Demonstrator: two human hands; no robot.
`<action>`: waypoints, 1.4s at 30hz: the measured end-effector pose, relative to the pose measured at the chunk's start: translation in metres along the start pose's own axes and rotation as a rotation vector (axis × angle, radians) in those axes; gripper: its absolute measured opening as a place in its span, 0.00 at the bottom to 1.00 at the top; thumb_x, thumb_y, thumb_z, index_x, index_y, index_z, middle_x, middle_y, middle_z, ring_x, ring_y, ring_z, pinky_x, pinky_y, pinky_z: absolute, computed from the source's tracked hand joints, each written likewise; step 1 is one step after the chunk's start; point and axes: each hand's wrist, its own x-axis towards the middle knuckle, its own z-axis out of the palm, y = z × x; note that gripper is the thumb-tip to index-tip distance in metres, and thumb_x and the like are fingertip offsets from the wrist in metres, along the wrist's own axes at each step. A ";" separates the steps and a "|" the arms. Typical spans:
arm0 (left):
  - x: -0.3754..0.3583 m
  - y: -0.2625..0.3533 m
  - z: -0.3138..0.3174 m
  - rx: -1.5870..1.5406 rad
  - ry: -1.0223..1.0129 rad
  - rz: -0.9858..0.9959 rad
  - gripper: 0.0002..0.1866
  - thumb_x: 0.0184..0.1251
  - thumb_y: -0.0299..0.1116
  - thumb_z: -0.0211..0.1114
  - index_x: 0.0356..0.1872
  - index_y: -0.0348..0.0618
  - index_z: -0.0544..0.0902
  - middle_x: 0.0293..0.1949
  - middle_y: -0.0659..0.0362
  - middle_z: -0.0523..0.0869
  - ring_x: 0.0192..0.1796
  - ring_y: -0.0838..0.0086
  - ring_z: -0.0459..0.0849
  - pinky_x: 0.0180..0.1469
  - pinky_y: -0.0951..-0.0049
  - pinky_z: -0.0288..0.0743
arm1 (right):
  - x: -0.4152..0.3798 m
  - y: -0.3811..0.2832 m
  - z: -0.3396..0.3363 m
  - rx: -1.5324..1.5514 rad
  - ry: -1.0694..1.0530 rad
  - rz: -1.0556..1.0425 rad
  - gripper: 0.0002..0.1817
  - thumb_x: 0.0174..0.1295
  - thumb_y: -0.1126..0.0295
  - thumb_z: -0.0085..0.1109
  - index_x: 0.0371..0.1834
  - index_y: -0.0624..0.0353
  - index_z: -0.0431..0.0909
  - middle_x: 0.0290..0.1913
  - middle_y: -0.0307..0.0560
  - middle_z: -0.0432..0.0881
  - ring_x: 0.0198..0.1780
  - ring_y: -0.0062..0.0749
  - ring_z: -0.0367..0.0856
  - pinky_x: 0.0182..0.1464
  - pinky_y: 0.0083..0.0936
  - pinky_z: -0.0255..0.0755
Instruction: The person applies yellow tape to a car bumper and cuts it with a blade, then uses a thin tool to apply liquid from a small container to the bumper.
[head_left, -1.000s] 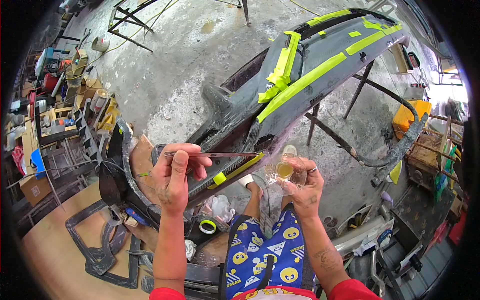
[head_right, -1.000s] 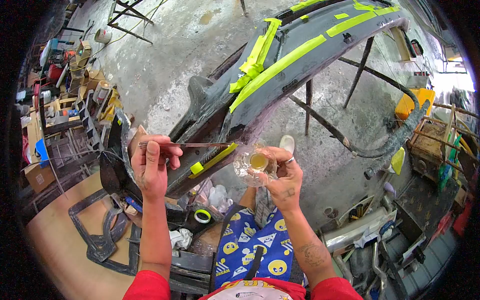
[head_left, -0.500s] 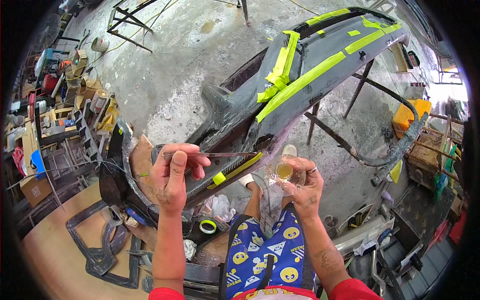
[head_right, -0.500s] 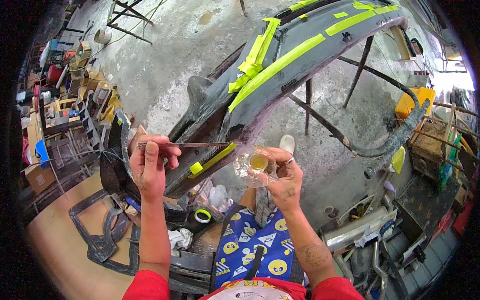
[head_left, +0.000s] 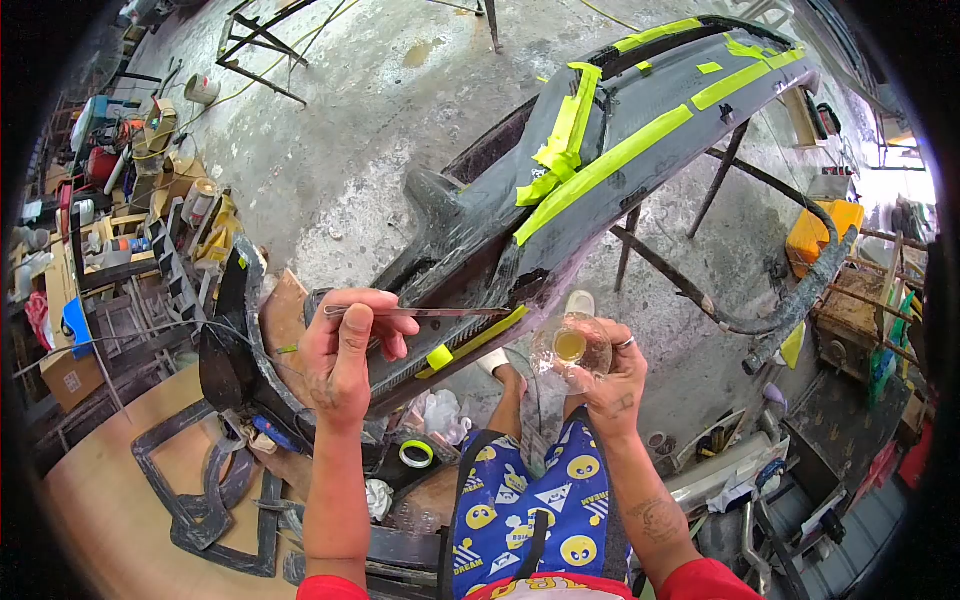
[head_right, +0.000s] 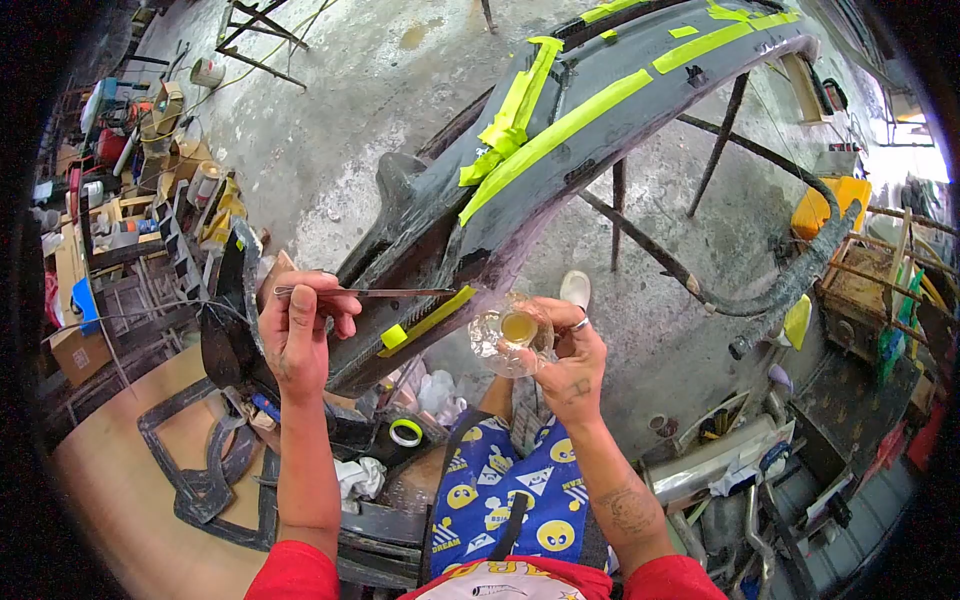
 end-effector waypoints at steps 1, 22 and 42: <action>0.000 0.000 -0.001 0.001 0.001 0.000 0.15 0.80 0.39 0.52 0.46 0.36 0.79 0.31 0.49 0.87 0.25 0.74 0.80 0.29 0.78 0.72 | 0.000 -0.001 0.001 0.025 0.009 0.013 0.22 0.49 0.81 0.75 0.48 0.63 0.77 0.54 0.50 0.81 0.57 0.34 0.80 0.62 0.31 0.73; 0.003 -0.003 -0.002 -0.019 0.016 0.017 0.15 0.80 0.39 0.52 0.47 0.36 0.79 0.31 0.50 0.87 0.25 0.74 0.80 0.29 0.78 0.72 | -0.004 0.001 0.000 0.058 0.019 0.069 0.23 0.50 0.78 0.75 0.50 0.65 0.77 0.55 0.50 0.82 0.58 0.35 0.80 0.63 0.32 0.73; 0.009 -0.003 -0.003 -0.039 -0.003 0.021 0.15 0.80 0.39 0.52 0.46 0.35 0.79 0.31 0.49 0.87 0.26 0.73 0.80 0.28 0.77 0.72 | -0.002 0.004 -0.002 0.078 -0.007 0.077 0.22 0.52 0.77 0.74 0.50 0.65 0.77 0.57 0.52 0.81 0.59 0.36 0.80 0.63 0.32 0.73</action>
